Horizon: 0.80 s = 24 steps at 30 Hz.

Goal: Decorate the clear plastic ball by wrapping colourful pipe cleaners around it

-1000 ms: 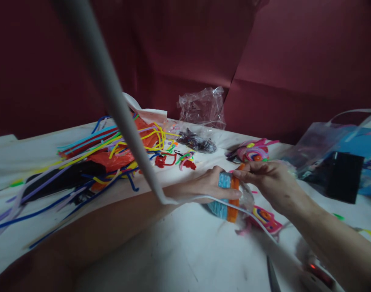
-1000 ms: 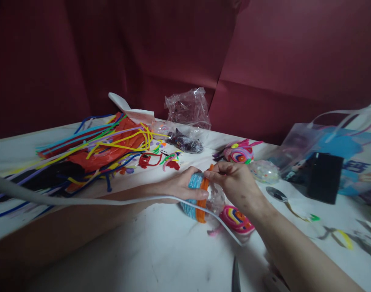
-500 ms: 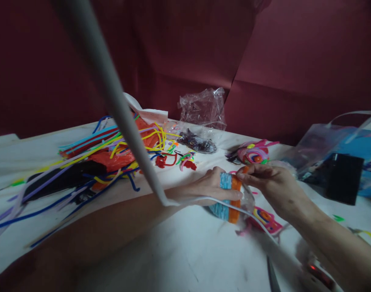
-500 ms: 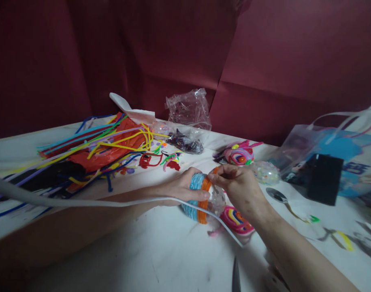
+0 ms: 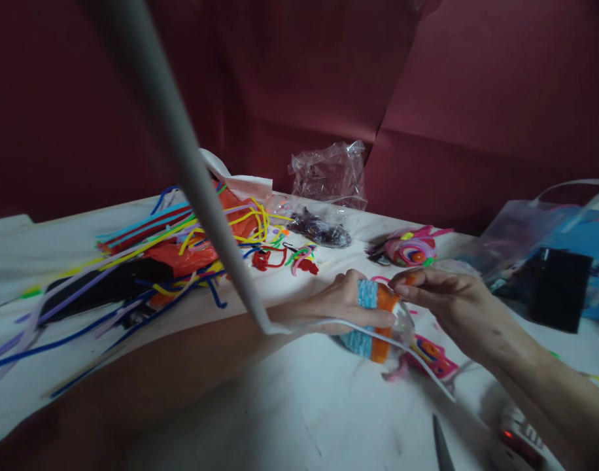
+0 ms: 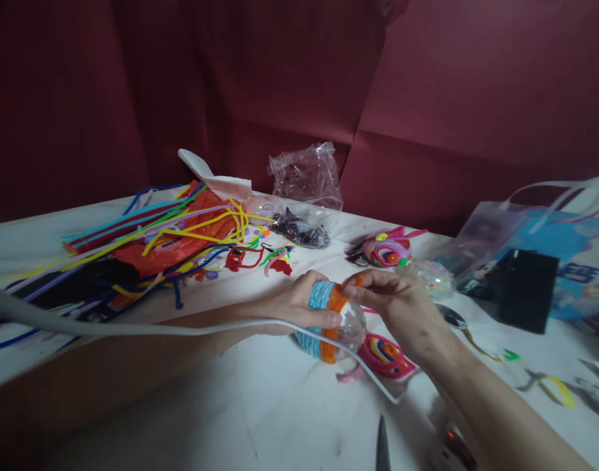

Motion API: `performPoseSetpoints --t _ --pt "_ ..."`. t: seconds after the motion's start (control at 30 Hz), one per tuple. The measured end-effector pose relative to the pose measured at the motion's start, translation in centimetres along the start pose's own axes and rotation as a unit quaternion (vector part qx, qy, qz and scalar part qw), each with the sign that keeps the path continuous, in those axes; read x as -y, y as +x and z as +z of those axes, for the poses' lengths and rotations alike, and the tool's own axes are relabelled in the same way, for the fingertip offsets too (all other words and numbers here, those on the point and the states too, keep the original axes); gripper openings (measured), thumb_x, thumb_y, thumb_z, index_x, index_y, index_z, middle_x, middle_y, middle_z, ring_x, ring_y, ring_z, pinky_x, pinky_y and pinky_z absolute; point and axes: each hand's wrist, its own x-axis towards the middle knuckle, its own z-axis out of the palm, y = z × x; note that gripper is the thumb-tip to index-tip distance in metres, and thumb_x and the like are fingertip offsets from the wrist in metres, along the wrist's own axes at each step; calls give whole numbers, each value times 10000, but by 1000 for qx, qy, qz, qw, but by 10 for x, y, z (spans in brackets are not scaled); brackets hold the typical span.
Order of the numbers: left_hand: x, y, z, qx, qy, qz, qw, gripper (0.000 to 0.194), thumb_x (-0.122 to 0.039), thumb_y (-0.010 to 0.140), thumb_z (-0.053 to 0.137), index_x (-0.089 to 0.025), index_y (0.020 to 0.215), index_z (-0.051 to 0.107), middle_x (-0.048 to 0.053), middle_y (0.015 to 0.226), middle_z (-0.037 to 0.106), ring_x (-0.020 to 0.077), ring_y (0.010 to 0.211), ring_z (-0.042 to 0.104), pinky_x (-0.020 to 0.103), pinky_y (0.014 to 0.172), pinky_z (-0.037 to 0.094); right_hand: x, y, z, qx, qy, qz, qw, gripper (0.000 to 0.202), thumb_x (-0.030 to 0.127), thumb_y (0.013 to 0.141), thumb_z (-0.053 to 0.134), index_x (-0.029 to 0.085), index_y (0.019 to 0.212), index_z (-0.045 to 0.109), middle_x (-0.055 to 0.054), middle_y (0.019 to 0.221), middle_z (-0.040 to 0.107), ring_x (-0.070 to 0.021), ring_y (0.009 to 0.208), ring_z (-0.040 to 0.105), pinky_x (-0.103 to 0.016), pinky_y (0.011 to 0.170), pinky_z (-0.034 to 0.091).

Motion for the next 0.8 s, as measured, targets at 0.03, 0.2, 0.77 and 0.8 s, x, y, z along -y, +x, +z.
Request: performPoseSetpoints --t 0.03,0.2,0.77,0.8 --pt "-2 -1 -1 19 10 16 1000 556 -485 661 628 -150 1065 446 26 858 584 164 764 546 248 622 448 -1 0 0 3 4 1 1000 372 465 607 901 159 648 695 -78 771 616 -211 687 522 -207 607 428" --pt "-2 -1 0 34 14 25 999 550 -463 689 596 -134 1086 406 27 846 564 145 733 525 233 594 441 1 2 3 12 11 13 1000 369 450 611 902 146 636 695 -79 732 614 -200 659 521 -194 585 424" --pt "5 -1 7 3 30 46 998 577 -503 654 615 -145 1073 446 5 794 550 130 704 508 209 540 395 -1 0 8 -13 1 66 998 488 537 486 905 151 701 698 -79 751 611 -240 670 539 -256 594 447" --pt "5 -1 7 4 31 45 999 581 -506 653 617 -146 1076 446 8 800 552 131 704 512 212 540 398 -2 0 8 -8 5 70 997 496 532 491 906 154 739 703 -82 779 616 -251 691 549 -265 608 460"
